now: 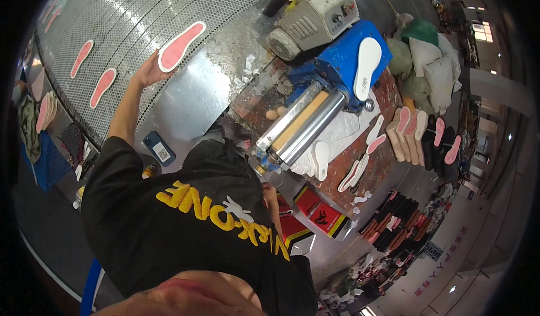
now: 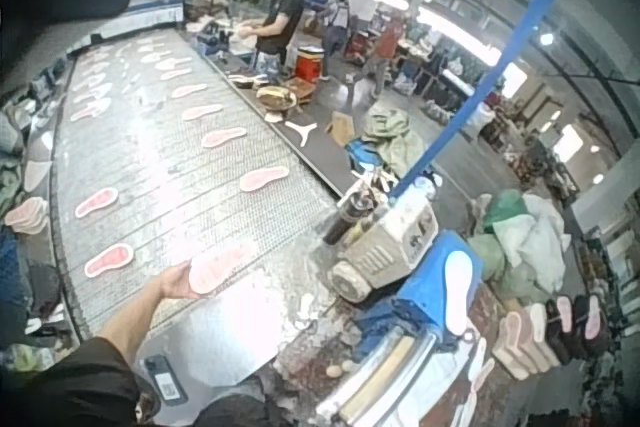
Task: Applying adhesive to shoe midsoles using a roller spreader machine and organizing them with other components.
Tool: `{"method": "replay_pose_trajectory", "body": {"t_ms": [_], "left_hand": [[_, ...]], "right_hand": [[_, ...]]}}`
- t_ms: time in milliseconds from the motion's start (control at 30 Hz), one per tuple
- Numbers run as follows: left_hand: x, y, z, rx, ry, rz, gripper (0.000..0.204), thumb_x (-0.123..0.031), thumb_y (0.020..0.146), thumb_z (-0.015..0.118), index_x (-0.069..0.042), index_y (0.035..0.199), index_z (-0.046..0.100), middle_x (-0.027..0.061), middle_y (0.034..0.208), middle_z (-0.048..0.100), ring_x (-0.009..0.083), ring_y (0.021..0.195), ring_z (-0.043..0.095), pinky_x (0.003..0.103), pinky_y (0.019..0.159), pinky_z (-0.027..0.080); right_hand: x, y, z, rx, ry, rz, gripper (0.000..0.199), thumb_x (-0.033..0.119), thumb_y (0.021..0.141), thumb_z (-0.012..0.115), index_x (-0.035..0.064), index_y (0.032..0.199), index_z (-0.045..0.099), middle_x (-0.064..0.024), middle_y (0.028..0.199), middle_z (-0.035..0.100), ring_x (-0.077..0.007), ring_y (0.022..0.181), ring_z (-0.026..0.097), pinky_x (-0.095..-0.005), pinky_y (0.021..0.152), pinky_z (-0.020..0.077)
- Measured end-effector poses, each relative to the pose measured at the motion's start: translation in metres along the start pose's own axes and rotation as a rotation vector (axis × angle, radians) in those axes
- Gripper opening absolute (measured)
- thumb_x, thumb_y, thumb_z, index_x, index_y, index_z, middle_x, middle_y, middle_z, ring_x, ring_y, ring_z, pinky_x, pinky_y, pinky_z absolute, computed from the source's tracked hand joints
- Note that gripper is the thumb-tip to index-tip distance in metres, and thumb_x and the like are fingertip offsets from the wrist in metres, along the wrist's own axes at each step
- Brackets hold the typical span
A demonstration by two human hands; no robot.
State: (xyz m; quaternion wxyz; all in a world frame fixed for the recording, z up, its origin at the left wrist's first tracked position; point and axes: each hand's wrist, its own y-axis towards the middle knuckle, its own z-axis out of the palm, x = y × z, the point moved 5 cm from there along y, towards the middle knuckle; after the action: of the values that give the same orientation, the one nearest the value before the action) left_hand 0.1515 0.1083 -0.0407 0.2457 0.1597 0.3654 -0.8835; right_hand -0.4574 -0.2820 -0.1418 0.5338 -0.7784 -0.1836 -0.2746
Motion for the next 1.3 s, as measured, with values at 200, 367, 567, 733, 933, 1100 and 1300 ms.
{"method": "replay_pose_trajectory", "body": {"t_ms": [200, 367, 567, 733, 933, 1100, 1300], "left_hand": [[0.002, 0.038, -0.134, -0.516, 0.080, 0.069, 0.057, -0.049, 0.093, 0.035, -0.008, 0.133, 0.036, 0.0173, 0.120, 0.052, 0.0285, 0.094, 0.059, 0.036, 0.077, 0.051], [-0.039, 0.120, -0.078, -0.419, 0.268, 0.091, 0.054, -0.039, 0.092, 0.041, -0.007, 0.135, 0.033, 0.0170, 0.126, 0.048, 0.0284, 0.099, 0.057, 0.037, 0.078, 0.051], [-0.072, 0.226, 0.004, -0.321, 0.360, 0.102, 0.047, -0.042, 0.091, 0.040, -0.012, 0.128, 0.044, 0.0118, 0.120, 0.053, 0.0255, 0.096, 0.058, 0.037, 0.080, 0.049], [-0.082, 0.291, 0.028, -0.366, 0.524, 0.042, 0.042, -0.045, 0.090, 0.041, -0.015, 0.117, 0.053, 0.0076, 0.107, 0.061, 0.0201, 0.093, 0.058, 0.037, 0.079, 0.047], [-0.074, 0.326, 0.054, -0.431, 0.915, 0.098, 0.048, -0.035, 0.082, 0.054, -0.006, 0.120, 0.052, 0.0139, 0.112, 0.056, 0.0255, 0.091, 0.057, 0.038, 0.074, 0.048], [-0.056, 0.272, 0.047, -0.390, 1.027, 0.321, 0.045, -0.031, 0.084, 0.055, -0.001, 0.117, 0.055, 0.0113, 0.099, 0.063, 0.0203, 0.081, 0.059, 0.030, 0.067, 0.047], [0.060, 0.112, 0.086, -0.240, 0.937, 0.054, 0.031, -0.027, 0.087, 0.053, -0.005, 0.107, 0.058, 0.0046, 0.099, 0.059, 0.0158, 0.082, 0.059, 0.027, 0.066, 0.047]], "right_hand": [[0.071, -0.020, 0.030, -0.068, -0.010, 0.058, 0.015, 0.005, 0.084, 0.052, -0.0029, 0.094, 0.061, -0.0063, 0.083, 0.064, -0.0130, 0.075, 0.057, -0.0267, 0.069, 0.0454], [0.070, -0.041, 0.039, -0.108, 0.046, 0.117, 0.018, 0.004, 0.083, 0.052, -0.0027, 0.095, 0.062, -0.0075, 0.090, 0.064, -0.0165, 0.085, 0.058, -0.0271, 0.079, 0.0449], [0.079, -0.065, 0.047, -0.241, 0.118, 0.164, 0.014, 0.005, 0.083, 0.053, -0.0019, 0.092, 0.061, -0.0065, 0.086, 0.064, -0.0144, 0.077, 0.058, -0.0285, 0.071, 0.0464], [0.051, -0.071, 0.051, -0.240, 0.046, 0.159, 0.013, 0.009, 0.081, 0.057, -0.0006, 0.089, 0.062, -0.0090, 0.085, 0.064, -0.0178, 0.078, 0.061, -0.0303, 0.071, 0.0475], [0.083, -0.085, 0.048, -0.375, 0.087, 0.192, 0.016, 0.012, 0.082, 0.058, 0.0031, 0.095, 0.062, -0.0043, 0.076, 0.062, -0.0124, 0.069, 0.056, -0.0259, 0.062, 0.0453], [0.142, -0.057, -0.053, -0.681, -0.208, -0.110, 0.010, 0.006, 0.079, 0.058, 0.0020, 0.088, 0.060, -0.0049, 0.074, 0.057, -0.0111, 0.066, 0.054, -0.0266, 0.061, 0.0455], [0.173, -0.012, -0.168, -0.858, -0.352, -0.183, 0.041, 0.012, 0.067, 0.067, 0.0007, 0.104, 0.055, -0.0182, 0.092, 0.060, -0.0332, 0.089, 0.059, -0.0382, 0.078, 0.0467]]}}
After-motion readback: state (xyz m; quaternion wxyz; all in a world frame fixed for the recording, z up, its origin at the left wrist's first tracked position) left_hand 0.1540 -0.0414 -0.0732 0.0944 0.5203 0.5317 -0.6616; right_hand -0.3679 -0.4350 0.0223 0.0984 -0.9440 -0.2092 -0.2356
